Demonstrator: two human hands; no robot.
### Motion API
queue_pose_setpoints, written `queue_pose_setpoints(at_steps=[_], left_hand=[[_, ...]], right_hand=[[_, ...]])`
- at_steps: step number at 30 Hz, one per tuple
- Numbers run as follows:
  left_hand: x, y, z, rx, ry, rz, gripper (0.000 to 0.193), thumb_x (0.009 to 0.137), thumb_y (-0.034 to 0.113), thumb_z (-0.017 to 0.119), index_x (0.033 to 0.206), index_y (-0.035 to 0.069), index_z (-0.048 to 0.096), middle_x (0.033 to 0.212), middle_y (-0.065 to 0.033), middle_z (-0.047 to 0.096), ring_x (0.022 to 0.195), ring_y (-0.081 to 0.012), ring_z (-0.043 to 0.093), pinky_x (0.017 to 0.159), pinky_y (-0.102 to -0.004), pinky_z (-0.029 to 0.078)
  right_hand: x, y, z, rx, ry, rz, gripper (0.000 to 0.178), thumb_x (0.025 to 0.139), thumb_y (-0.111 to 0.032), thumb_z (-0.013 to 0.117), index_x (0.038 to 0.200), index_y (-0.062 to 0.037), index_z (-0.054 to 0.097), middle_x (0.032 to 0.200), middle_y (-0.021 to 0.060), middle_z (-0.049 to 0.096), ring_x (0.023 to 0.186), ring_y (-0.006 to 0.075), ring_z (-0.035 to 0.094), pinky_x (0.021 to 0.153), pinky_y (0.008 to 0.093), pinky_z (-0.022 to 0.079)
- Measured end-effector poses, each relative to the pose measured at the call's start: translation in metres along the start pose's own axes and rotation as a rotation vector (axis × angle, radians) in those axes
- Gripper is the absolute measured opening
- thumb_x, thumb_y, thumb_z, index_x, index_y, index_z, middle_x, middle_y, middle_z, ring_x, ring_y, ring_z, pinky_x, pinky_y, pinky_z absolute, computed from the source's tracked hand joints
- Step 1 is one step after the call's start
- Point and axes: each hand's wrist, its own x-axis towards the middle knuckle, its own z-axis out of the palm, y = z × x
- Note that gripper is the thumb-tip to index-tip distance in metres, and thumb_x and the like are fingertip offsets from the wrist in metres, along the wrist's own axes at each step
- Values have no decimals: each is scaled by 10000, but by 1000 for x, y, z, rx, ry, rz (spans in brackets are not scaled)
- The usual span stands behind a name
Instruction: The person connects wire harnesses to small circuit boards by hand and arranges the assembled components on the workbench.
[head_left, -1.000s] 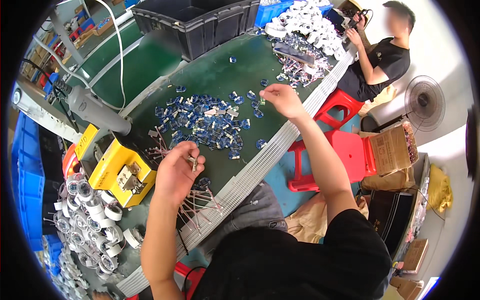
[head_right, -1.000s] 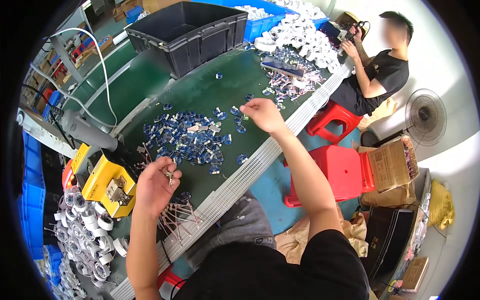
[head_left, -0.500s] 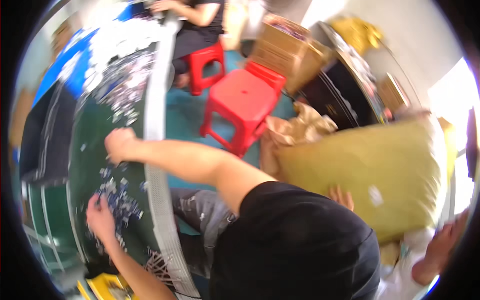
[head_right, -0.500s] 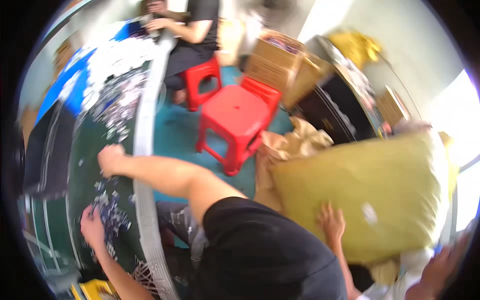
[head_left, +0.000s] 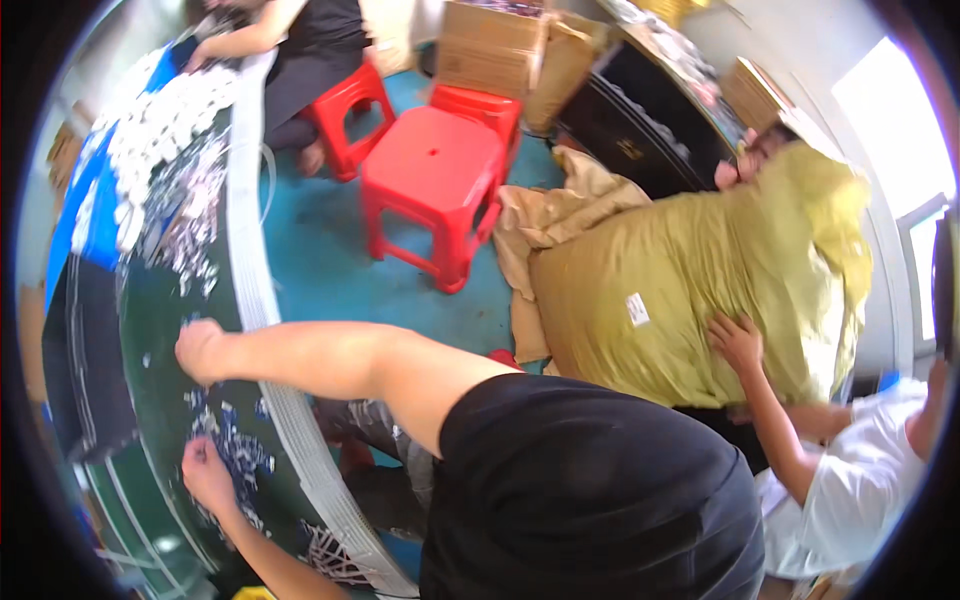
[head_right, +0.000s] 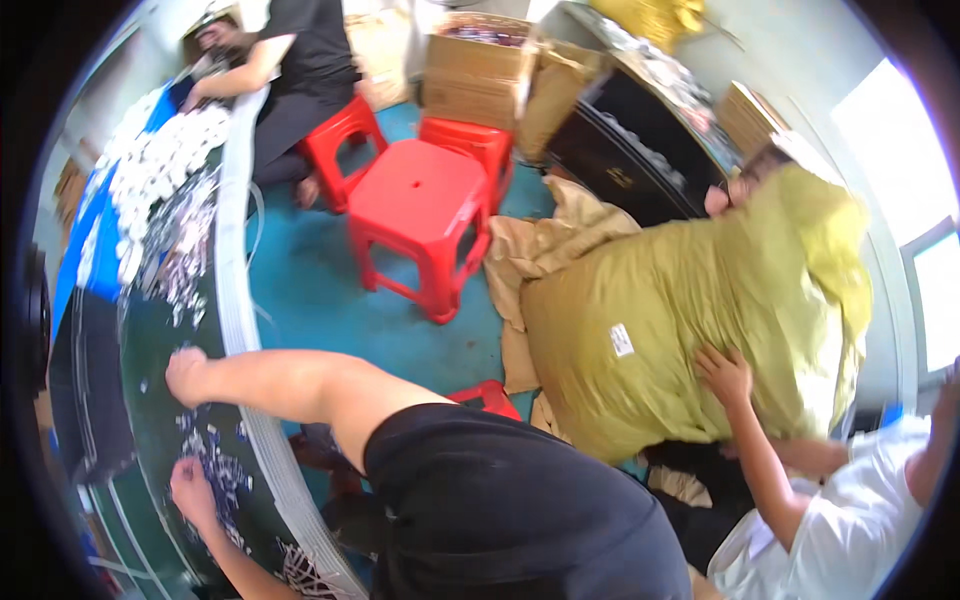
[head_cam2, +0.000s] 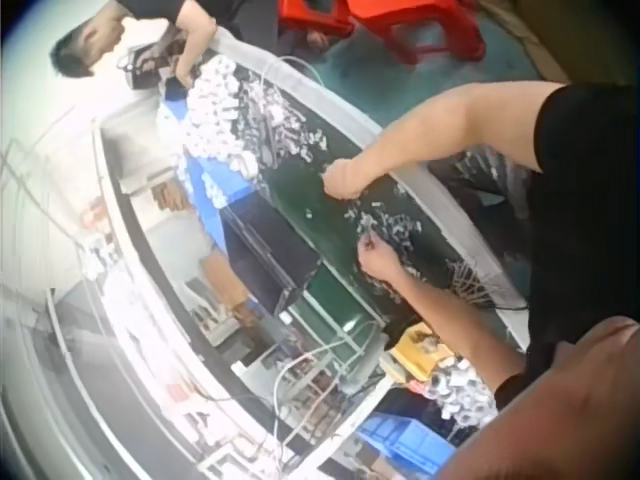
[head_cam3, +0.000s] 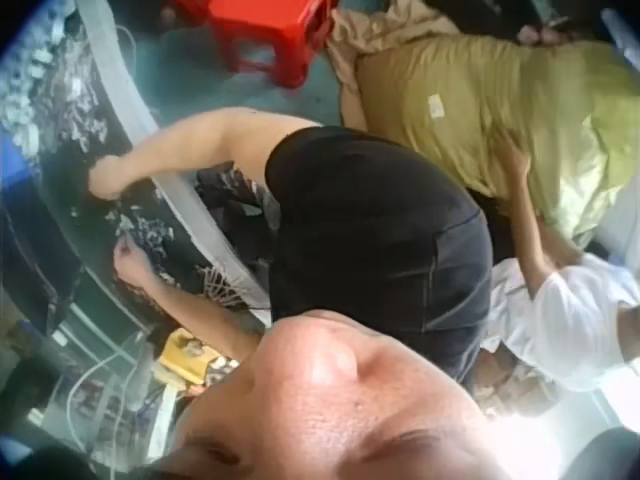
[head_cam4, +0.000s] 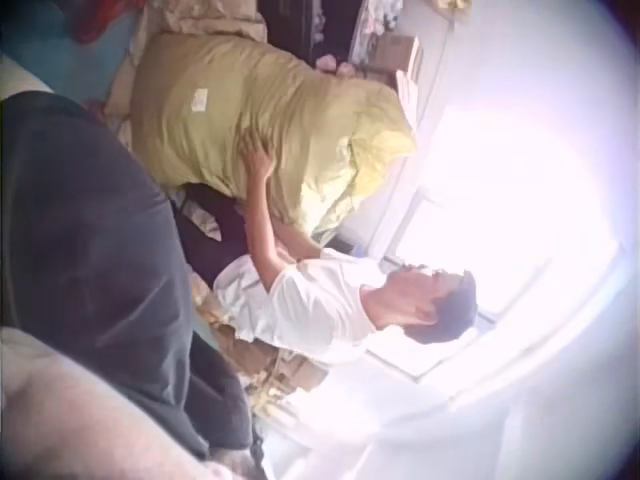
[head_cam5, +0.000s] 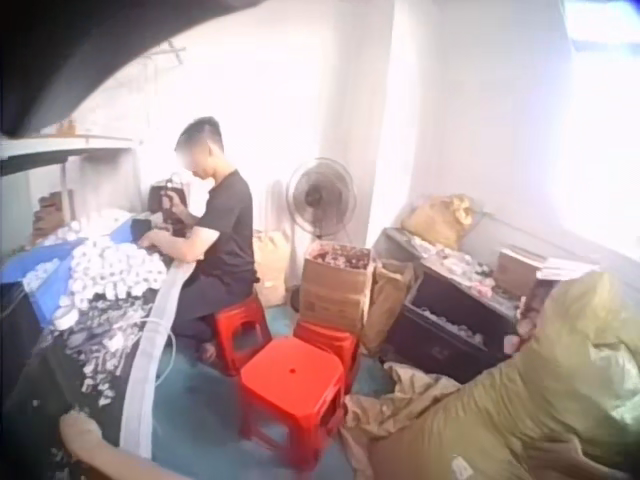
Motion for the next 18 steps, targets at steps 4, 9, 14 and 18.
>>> queue_pose_setpoints(at_steps=[4,9,14,18], left_hand=[[2,44,0,-61,-90,58,173,899,163,654,975,12,690,858,-200,702,751,-331,681,705,-382,519],[-2,-30,4,-259,4,120,151,906,95,658,1012,-11,680,845,-113,705,729,-174,661,688,-310,522],[4,-12,8,-136,62,100,195,908,188,673,1023,32,690,742,-116,671,639,-201,609,611,-347,483],[-1,0,4,-63,42,127,219,899,211,687,1027,33,692,764,-138,686,640,-226,618,621,-357,484]], right_hand=[[-29,44,-14,21,63,32,175,745,-200,747,883,-95,775,889,112,747,880,235,732,729,356,586],[-14,-2,-7,-30,56,-24,222,721,-187,756,916,-83,770,935,106,747,928,242,720,788,353,577],[-17,7,-12,19,50,58,274,762,-213,772,988,-59,755,1025,117,737,985,236,707,808,337,568],[-17,5,-14,-22,16,75,268,784,-236,766,993,-69,757,1042,102,735,988,238,706,805,330,567]])
